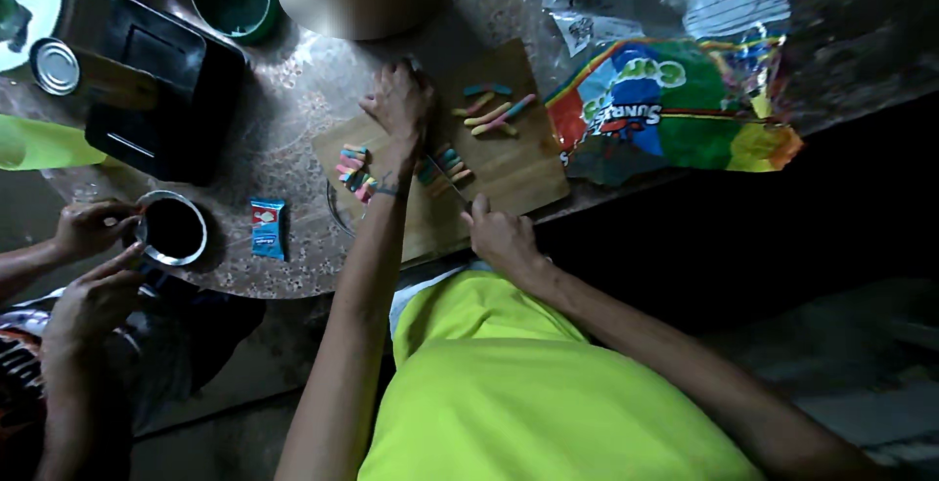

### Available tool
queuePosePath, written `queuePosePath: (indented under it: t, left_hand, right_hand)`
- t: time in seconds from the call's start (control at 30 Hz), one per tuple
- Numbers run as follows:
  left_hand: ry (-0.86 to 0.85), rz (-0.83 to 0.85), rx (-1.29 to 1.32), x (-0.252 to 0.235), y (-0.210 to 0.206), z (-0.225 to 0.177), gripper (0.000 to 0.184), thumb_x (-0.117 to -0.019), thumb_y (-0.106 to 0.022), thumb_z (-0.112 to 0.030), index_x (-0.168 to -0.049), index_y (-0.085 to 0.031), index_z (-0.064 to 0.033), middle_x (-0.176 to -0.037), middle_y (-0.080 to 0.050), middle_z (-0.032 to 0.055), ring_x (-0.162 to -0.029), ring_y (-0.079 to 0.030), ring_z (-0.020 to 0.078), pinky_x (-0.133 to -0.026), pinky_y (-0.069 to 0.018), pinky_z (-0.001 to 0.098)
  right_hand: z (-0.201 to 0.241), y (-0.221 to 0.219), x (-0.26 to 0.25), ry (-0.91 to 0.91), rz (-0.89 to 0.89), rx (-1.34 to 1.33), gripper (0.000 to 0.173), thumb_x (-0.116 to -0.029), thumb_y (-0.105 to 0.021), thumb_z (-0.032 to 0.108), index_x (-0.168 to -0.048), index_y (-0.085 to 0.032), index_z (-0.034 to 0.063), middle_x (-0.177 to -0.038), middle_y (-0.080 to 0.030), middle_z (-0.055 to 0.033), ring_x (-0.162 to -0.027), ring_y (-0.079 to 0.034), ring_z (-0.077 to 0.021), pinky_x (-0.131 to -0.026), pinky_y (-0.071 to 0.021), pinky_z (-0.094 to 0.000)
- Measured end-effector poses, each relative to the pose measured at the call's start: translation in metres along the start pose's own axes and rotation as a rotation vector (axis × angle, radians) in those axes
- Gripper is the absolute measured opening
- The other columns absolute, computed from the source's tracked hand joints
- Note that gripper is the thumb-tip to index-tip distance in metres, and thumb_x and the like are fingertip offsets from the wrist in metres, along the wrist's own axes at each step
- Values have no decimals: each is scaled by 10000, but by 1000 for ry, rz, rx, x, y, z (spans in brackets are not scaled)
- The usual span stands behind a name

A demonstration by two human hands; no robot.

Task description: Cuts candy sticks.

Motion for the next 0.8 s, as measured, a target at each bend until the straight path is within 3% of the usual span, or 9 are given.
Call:
queuePosePath:
  t: [0.1, 0.23, 0.33, 0.43, 0.53, 0.67, 0.8]
  left_hand:
    - [-15, 12, -47, 1, -1, -5, 402, -991, -518, -320, -1306, -666, -118, -1390, -622, 125, -1346, -532, 336, -1064, -318, 684]
    - [-22, -30, 2, 0, 1, -1, 406, -999, -503, -319, -1318, -660, -123, -1405, -623, 100, -1334, -544, 320, -1040, -330, 667]
    - [-28, 4, -30, 2, 2, -3, 407, -980, -547, -308, -1326, -656, -124, -1391, -623, 126, -1334, -543, 342, -1055, -328, 689]
    - [-31, -21, -8, 1, 2, 1, 409, -991, -518, -311, -1309, -666, -100, -1380, -628, 139, -1334, -541, 341, -1051, -323, 677]
    - [-39, -18, -42, 2, 2, -2, 403, -1010, -483, -323, -1293, -668, -104, -1362, -640, 135, -1316, -558, 336, -1066, -313, 665]
    - [-28, -22, -19, -2, 2, 0, 401, -1006, -492, -320, -1298, -669, -109, -1388, -632, 110, -1325, -553, 324, -1050, -335, 663]
    - [-14, 17, -36, 2, 1, -1, 396, -1003, -498, -323, -1275, -672, -94, -1385, -628, 123, -1322, -554, 325, -1069, -317, 662]
  right_hand:
    - [-8, -13, -3, 50, -141, -1, 436, -1110, -435, 320, -1257, -574, -66, -768, -693, -233, -799, -728, -463, -696, -560, -581]
    - [1, 1, -1, -1, 1, 33, 464, -1127, -382, 335, -1368, -494, -45, -887, -709, -245, -913, -721, -457, -780, -544, -578]
    - [0, -10, -3, -1, -38, 42, 450, -1124, -395, 322, -1334, -519, -55, -848, -713, -242, -866, -731, -458, -746, -552, -577]
    - [8, -4, 0, -39, 47, 46, 455, -1136, -354, 312, -1408, -470, -34, -936, -715, -252, -946, -720, -458, -798, -547, -571]
    - [2, -15, -4, -4, -74, 30, 415, -1123, -400, 269, -1340, -531, -59, -852, -713, -250, -862, -730, -465, -720, -555, -568]
    - [14, 6, 5, -27, 83, 11, 445, -1136, -345, 312, -1402, -459, -27, -944, -710, -250, -953, -719, -454, -796, -551, -571]
    - [5, -18, -1, -11, -60, -8, 406, -1125, -397, 295, -1322, -534, -33, -824, -710, -222, -830, -736, -439, -700, -560, -556]
Point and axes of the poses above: each hand's wrist, its own x-axis away from the middle knuckle, its own y-axis out of the back of the hand, z = x × y, the point moved 6 cm from there along -x, towards the middle knuckle
